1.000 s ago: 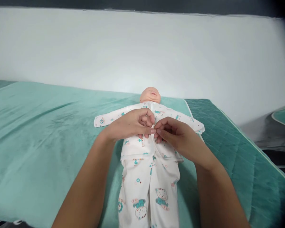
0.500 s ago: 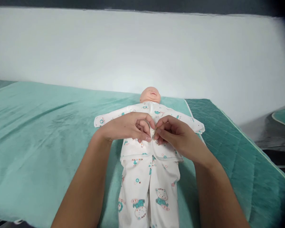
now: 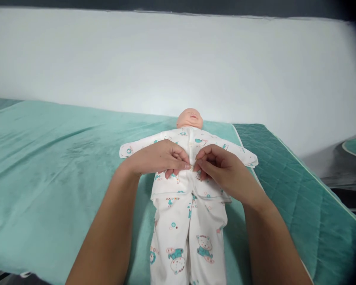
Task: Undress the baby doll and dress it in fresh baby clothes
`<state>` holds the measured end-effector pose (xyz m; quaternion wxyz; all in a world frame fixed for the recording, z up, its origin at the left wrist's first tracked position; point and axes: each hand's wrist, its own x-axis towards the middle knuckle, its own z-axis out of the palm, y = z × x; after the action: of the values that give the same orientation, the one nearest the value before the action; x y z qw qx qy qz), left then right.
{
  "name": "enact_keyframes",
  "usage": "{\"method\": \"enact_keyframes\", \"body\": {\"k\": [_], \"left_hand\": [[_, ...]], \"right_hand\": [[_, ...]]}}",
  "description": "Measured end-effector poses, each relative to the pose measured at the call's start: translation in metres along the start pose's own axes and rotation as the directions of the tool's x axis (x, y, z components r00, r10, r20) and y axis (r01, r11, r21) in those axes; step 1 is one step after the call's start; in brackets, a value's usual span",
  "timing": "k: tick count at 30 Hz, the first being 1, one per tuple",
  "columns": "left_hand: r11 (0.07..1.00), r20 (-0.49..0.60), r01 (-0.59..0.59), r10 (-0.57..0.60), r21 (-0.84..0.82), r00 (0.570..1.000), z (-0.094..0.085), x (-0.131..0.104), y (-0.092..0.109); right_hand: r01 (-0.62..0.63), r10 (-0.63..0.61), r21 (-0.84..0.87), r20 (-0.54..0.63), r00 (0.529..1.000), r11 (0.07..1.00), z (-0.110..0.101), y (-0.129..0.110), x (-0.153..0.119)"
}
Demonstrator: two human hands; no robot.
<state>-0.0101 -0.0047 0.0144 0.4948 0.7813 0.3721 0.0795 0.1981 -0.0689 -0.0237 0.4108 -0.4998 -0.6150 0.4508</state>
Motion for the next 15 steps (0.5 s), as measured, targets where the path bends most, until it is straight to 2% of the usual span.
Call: {"method": "enact_keyframes", "body": {"k": [4, 6, 7, 8, 10, 11, 12, 13, 15], "left_hand": [[0.997, -0.005, -0.064, 0.064, -0.032, 0.998, 0.002, 0.000, -0.002], [0.979, -0.129, -0.150, 0.132, -0.141, 0.983, 0.003, 0.003, -0.003], [0.959, -0.243, -0.213, 0.165, -0.189, 0.956, 0.004, 0.005, -0.003], [0.935, -0.375, -0.283, 0.189, -0.212, 0.908, 0.005, 0.008, -0.004], [0.910, -0.599, -0.380, 0.213, -0.166, 0.772, 0.009, 0.016, -0.006], [0.914, -0.664, -0.389, 0.221, -0.114, 0.714, 0.010, 0.021, -0.008], [0.923, -0.702, -0.380, 0.235, -0.055, 0.672, 0.012, 0.025, -0.009], [0.932, -0.715, -0.363, 0.257, 0.005, 0.650, 0.014, 0.030, -0.011], [0.933, -0.690, -0.343, 0.322, 0.112, 0.648, 0.018, 0.037, -0.015]], "right_hand": [[0.026, -0.025, 0.070, -0.017, 1.000, 0.997, 0.000, -0.002, 0.001], [0.095, -0.082, 0.135, -0.096, 0.992, 0.986, 0.000, -0.001, 0.002], [0.140, -0.114, 0.157, -0.165, 0.980, 0.978, 0.000, 0.000, 0.003], [0.187, -0.144, 0.163, -0.247, 0.958, 0.969, 0.001, 0.001, 0.004], [0.273, -0.207, 0.118, -0.399, 0.894, 0.955, 0.002, 0.004, 0.006], [0.305, -0.244, 0.071, -0.444, 0.862, 0.950, 0.004, 0.006, 0.008], [0.325, -0.280, 0.017, -0.464, 0.840, 0.946, 0.005, 0.007, 0.009], [0.331, -0.311, -0.038, -0.460, 0.832, 0.943, 0.007, 0.009, 0.010], [0.318, -0.350, -0.147, -0.402, 0.846, 0.937, 0.009, 0.013, 0.013]]}}
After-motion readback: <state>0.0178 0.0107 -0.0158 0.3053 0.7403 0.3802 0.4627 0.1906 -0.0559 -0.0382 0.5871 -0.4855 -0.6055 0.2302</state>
